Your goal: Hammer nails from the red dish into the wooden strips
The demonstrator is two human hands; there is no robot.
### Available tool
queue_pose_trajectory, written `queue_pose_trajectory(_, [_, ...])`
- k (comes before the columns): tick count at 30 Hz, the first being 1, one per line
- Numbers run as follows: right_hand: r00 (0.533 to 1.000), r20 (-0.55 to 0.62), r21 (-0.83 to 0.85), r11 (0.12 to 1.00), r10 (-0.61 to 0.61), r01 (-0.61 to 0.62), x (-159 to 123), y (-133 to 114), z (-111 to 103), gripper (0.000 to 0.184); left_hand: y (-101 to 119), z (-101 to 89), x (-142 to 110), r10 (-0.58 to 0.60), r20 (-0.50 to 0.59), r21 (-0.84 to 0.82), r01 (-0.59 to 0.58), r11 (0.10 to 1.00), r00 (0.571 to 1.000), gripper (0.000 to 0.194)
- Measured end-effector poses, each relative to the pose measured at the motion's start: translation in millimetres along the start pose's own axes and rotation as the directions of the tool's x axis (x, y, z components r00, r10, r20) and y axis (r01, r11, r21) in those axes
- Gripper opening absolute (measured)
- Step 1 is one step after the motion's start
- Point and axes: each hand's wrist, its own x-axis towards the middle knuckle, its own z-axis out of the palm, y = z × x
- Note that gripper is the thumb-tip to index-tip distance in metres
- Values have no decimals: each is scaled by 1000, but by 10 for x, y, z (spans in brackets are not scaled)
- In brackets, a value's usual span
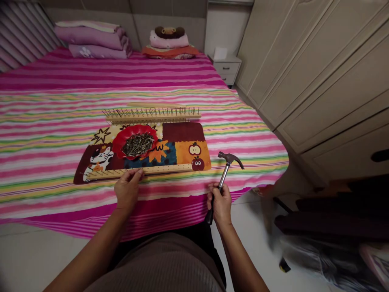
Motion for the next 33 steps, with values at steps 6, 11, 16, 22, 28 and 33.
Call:
queue_pose_trajectory(6, [999,31,-33,999,-31,32,-48,-73,14,25,7,8,3,93,-12,168,-89,982,996,30])
queue_pose_trajectory(11, [989,136,-98,992,-64,78,-175,-210,120,22,15,6,-15,229,-16,338,-210,917,973,25])
queue_pose_trajectory(16, [966,240,-219,964,-94,149,-304,-255,235,20,-7,16,-13,237,2,304,-227,925,971,26])
queue_pose_trajectory(22, [935,335,-299,928,-115,221,-423,-181,269,16,-52,30,-13,224,10,283,-218,934,974,27])
queue_pose_trajectory(28, [918,370,-326,906,-141,270,-518,-207,304,12,-68,21,-10,272,22,348,-262,900,962,21])
queue_pose_trajectory(33, [842,525,-385,846,-128,369,-536,-266,386,10,-133,50,-3,295,33,357,-287,889,955,20])
